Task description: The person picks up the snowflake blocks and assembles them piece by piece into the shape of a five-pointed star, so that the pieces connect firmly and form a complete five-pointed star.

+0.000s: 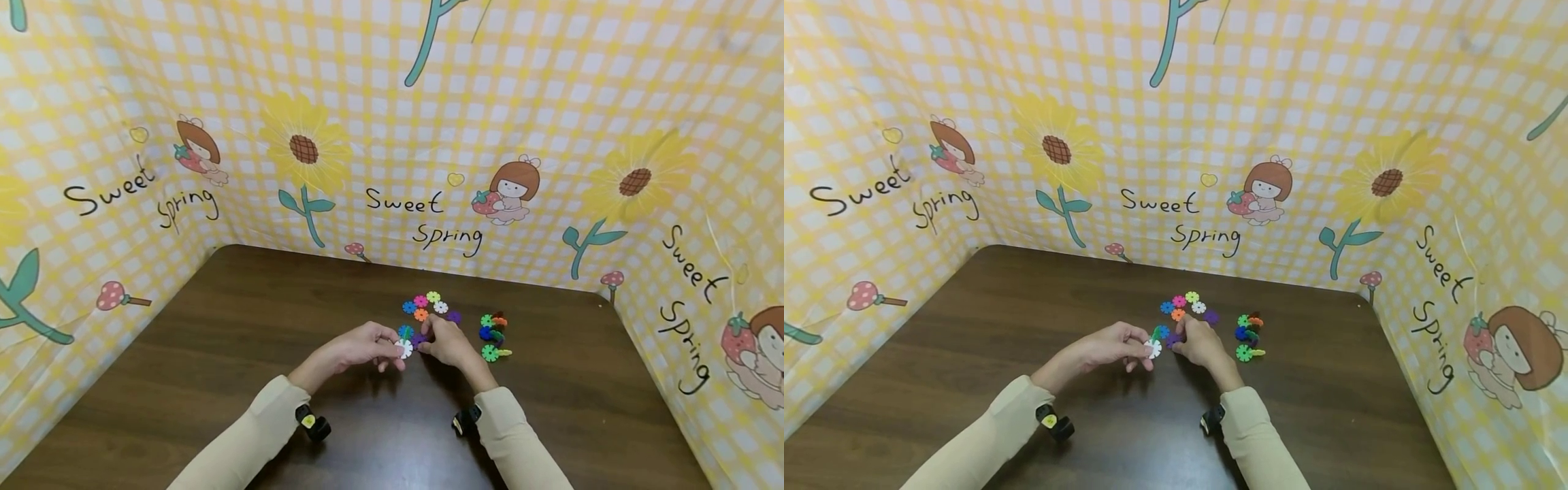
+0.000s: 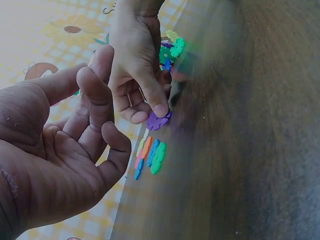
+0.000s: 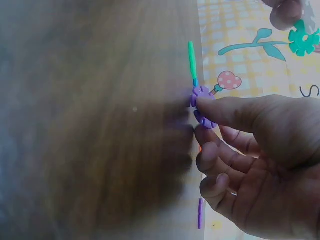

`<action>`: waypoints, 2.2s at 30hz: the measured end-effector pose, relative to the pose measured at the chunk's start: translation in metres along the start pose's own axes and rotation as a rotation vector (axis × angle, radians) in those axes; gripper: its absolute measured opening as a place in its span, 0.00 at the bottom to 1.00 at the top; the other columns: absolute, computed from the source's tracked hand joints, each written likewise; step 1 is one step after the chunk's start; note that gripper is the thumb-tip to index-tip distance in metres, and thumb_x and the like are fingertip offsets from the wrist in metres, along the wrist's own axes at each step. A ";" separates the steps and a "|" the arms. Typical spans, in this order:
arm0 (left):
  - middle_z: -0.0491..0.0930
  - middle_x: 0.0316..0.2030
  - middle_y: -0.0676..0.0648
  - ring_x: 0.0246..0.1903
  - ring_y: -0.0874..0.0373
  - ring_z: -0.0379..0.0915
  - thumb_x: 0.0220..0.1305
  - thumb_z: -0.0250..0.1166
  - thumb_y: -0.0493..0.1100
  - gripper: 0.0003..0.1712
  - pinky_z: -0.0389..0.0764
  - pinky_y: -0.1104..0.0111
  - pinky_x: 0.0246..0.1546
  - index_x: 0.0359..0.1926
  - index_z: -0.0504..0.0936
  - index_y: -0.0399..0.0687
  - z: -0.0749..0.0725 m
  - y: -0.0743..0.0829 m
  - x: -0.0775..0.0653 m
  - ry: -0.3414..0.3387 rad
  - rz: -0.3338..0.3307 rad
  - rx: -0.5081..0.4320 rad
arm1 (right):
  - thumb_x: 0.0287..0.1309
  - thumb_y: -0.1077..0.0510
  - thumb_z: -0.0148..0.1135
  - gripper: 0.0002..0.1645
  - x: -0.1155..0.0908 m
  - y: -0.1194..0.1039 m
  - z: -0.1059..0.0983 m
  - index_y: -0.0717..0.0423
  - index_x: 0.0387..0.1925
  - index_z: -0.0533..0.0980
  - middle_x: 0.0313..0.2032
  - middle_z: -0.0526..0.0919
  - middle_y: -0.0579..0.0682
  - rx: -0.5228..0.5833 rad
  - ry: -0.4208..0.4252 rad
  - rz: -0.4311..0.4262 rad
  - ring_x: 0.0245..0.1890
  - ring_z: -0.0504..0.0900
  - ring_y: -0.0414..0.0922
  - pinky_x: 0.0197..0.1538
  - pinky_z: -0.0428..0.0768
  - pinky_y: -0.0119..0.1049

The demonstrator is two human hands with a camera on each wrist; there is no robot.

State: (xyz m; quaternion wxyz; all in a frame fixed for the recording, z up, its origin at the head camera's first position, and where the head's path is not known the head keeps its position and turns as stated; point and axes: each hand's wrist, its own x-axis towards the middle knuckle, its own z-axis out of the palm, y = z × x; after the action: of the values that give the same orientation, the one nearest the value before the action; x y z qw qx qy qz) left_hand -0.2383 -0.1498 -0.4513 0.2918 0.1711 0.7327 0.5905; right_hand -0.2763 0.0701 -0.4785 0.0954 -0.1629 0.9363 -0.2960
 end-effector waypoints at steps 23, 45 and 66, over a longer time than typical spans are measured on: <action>0.87 0.30 0.44 0.20 0.62 0.70 0.74 0.60 0.42 0.11 0.74 0.70 0.27 0.41 0.80 0.36 -0.002 -0.002 0.003 0.024 0.018 -0.014 | 0.64 0.61 0.67 0.02 -0.030 -0.019 -0.030 0.52 0.38 0.80 0.32 0.83 0.43 0.113 0.117 -0.218 0.34 0.81 0.41 0.39 0.81 0.37; 0.85 0.28 0.47 0.23 0.60 0.70 0.75 0.59 0.44 0.13 0.73 0.70 0.29 0.41 0.80 0.36 -0.002 0.000 0.003 0.032 0.036 -0.022 | 0.64 0.62 0.66 0.05 -0.045 -0.027 -0.040 0.49 0.40 0.80 0.36 0.85 0.42 0.136 0.077 -0.415 0.36 0.82 0.38 0.45 0.82 0.36; 0.85 0.26 0.47 0.18 0.63 0.64 0.73 0.60 0.39 0.08 0.67 0.73 0.26 0.38 0.80 0.38 -0.001 0.005 0.000 -0.003 0.063 -0.083 | 0.62 0.65 0.66 0.05 -0.041 -0.020 -0.035 0.53 0.39 0.83 0.35 0.86 0.45 0.137 0.156 -0.629 0.32 0.82 0.39 0.38 0.82 0.32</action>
State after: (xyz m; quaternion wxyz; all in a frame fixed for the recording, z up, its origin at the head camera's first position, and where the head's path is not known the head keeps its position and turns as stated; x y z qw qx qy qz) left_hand -0.2390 -0.1494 -0.4464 0.2811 0.1827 0.7016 0.6288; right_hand -0.2426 0.0880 -0.4357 -0.0619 -0.4143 0.8225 -0.3846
